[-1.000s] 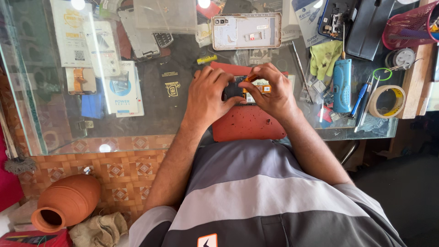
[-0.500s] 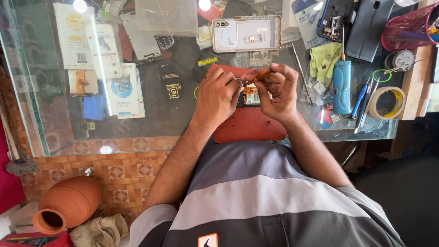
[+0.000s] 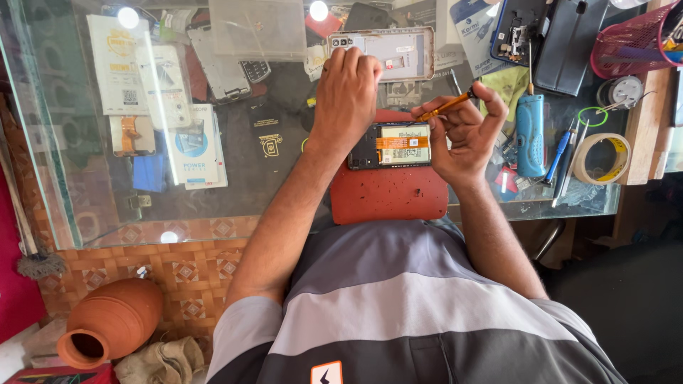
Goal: The person disassembles a smartphone by prying open the back cover and removing the battery. They use a metal prying tool to separate the casing and a screwdriver to remove screws from the internal components.
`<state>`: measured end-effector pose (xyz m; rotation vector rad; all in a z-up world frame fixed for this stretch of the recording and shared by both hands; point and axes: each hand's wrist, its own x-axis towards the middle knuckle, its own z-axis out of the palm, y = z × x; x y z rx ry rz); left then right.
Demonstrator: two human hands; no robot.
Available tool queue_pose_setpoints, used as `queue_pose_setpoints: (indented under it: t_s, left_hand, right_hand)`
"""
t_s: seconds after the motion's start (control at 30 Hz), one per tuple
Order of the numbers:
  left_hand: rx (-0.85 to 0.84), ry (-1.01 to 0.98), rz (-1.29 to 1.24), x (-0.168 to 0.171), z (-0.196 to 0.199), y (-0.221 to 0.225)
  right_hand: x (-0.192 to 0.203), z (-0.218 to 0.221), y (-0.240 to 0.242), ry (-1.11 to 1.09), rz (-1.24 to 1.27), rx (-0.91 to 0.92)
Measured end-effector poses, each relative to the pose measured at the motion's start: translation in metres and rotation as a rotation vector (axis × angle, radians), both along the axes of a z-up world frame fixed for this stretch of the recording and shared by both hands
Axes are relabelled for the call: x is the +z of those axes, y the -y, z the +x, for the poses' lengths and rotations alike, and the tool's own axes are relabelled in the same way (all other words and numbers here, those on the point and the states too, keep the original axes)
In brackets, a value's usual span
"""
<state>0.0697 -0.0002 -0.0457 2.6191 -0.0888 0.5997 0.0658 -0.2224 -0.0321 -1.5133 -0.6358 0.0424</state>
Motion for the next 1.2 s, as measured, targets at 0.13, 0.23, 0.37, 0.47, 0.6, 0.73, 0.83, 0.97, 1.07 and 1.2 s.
queue_pose_setpoints:
  t_s: [0.13, 0.23, 0.37, 0.47, 0.6, 0.73, 0.83, 0.97, 1.07, 1.2]
  left_hand:
    - [0.004, 0.027, -0.019, 0.006, -0.001, 0.000]
    - [-0.005, 0.039, -0.203, 0.019, -0.031, -0.005]
    - [-0.063, 0.061, -0.823, 0.020, -0.069, -0.021]
    - [-0.174, 0.083, -1.708, 0.003, -0.092, -0.045]
    - [-0.132, 0.226, -2.278, -0.016, -0.113, -0.078]
    - [0.205, 0.151, -1.667, -0.020, -0.133, -0.099]
    - [0.345, 0.221, -1.209, -0.027, -0.141, -0.110]
    - [0.370, 0.310, -1.273, -0.030, -0.146, -0.123]
    - [0.115, 0.327, -1.860, -0.021, -0.150, -0.125]
    - [-0.213, 0.307, -2.308, -0.019, -0.145, -0.115]
  right_hand:
    - [0.002, -0.003, -0.003, 0.035, -0.066, -0.002]
    - [0.003, -0.008, -0.008, 0.089, -0.118, -0.009]
    - [-0.003, -0.010, -0.020, 0.150, -0.125, 0.025]
    - [-0.005, -0.013, -0.026, 0.182, -0.144, 0.037]
    - [-0.007, -0.010, -0.029, 0.196, -0.141, 0.044]
    - [-0.014, -0.009, -0.033, 0.199, -0.143, 0.045]
    - [-0.015, -0.007, -0.035, 0.218, -0.140, 0.070]
    - [-0.010, -0.005, -0.039, 0.294, -0.189, 0.082]
    - [0.002, -0.002, -0.040, 0.439, -0.276, 0.167]
    - [0.013, -0.005, -0.050, 0.558, -0.352, 0.151]
